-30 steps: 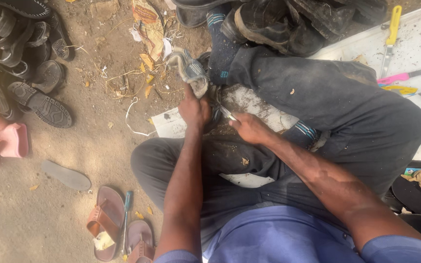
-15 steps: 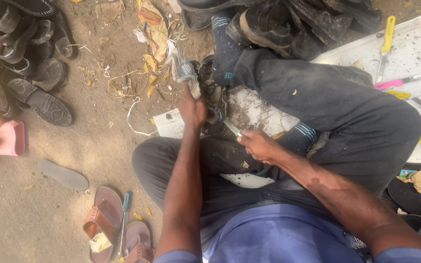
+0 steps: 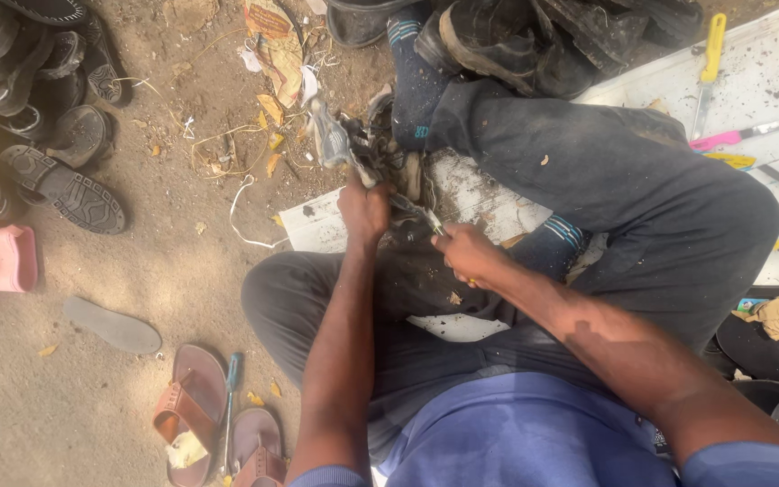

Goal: The person sits on the ground and uses a knife to scrape and clean the soles of several black shoes. They handle the shoes one by one, scraping the bottom surfaces and occasionally flipping them over to work on different areas.

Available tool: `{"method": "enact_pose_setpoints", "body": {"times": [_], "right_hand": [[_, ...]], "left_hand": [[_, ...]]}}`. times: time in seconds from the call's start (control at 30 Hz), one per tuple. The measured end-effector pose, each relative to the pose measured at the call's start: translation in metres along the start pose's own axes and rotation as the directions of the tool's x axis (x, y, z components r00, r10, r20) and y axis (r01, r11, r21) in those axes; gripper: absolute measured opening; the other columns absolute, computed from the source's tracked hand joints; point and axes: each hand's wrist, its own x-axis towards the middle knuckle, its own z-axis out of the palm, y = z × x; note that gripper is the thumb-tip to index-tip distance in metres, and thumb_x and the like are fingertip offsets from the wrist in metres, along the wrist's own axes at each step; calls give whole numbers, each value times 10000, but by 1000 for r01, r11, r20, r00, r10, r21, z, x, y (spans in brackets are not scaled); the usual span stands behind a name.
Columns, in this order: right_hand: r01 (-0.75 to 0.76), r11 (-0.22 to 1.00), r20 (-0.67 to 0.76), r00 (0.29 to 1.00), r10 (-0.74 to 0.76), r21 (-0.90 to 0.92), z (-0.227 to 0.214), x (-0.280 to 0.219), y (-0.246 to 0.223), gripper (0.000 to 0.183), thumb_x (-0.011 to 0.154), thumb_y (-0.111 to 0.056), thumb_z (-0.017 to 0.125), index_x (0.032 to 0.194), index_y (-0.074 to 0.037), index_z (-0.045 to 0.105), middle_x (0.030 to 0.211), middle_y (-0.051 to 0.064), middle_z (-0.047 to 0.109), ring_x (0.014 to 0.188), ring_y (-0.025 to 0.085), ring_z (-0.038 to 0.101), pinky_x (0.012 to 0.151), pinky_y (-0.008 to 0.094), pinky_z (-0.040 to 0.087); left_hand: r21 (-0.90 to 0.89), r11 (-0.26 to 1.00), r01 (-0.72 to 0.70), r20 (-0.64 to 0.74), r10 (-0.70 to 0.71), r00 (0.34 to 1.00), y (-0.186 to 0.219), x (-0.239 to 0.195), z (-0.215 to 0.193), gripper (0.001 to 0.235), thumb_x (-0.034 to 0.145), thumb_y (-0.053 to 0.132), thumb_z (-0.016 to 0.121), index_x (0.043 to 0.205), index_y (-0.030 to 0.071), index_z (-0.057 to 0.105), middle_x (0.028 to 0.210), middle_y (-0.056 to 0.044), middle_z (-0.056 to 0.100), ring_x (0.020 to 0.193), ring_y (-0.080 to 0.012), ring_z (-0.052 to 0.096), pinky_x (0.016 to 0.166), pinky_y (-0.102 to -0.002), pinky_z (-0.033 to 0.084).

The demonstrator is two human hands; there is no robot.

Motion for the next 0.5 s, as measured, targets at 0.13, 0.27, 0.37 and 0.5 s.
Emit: {"method": "enact_pose_setpoints", "body": {"times": [0.13,0.27,0.37,0.5], "right_hand": [[77,983,-56,995,-87,-166,14,-36,9,334,1044,-241,494,1338,-83,503,546,40,475,322,127,391,297,322,322],[78,997,-31,996,-79,-28,12,-69,18,636,1005,-207,506,1612,-247,316,558,-1,463,337,103,383,299,299,340],[141,990,-59,988,-141,0,7,-52,22,647,1006,-200,508,1617,-255,301,556,4,433,345,92,378,298,285,333],[54,986,25,998,-59,157,9,-27,40,290,1070,-224,532,1208,30,527,612,2,475,363,94,386,297,280,297]], "left_hand": [[-141,987,81,-42,-88,995,-11,-1,3,360,771,238,700,933,-82,676,865,-267,744,822,-434,735,790,-476,565],[-155,987,52,-42,-60,997,-13,-2,4,309,778,246,663,888,-30,749,895,-254,750,881,-434,712,798,-471,521],[-32,998,48,-64,-50,997,-3,7,4,328,827,274,649,923,-22,750,915,-251,743,899,-425,716,815,-478,523],[479,856,-194,-369,396,841,21,-12,-11,639,783,373,709,1095,-185,709,1014,-368,703,893,-446,697,759,-444,545]]}}
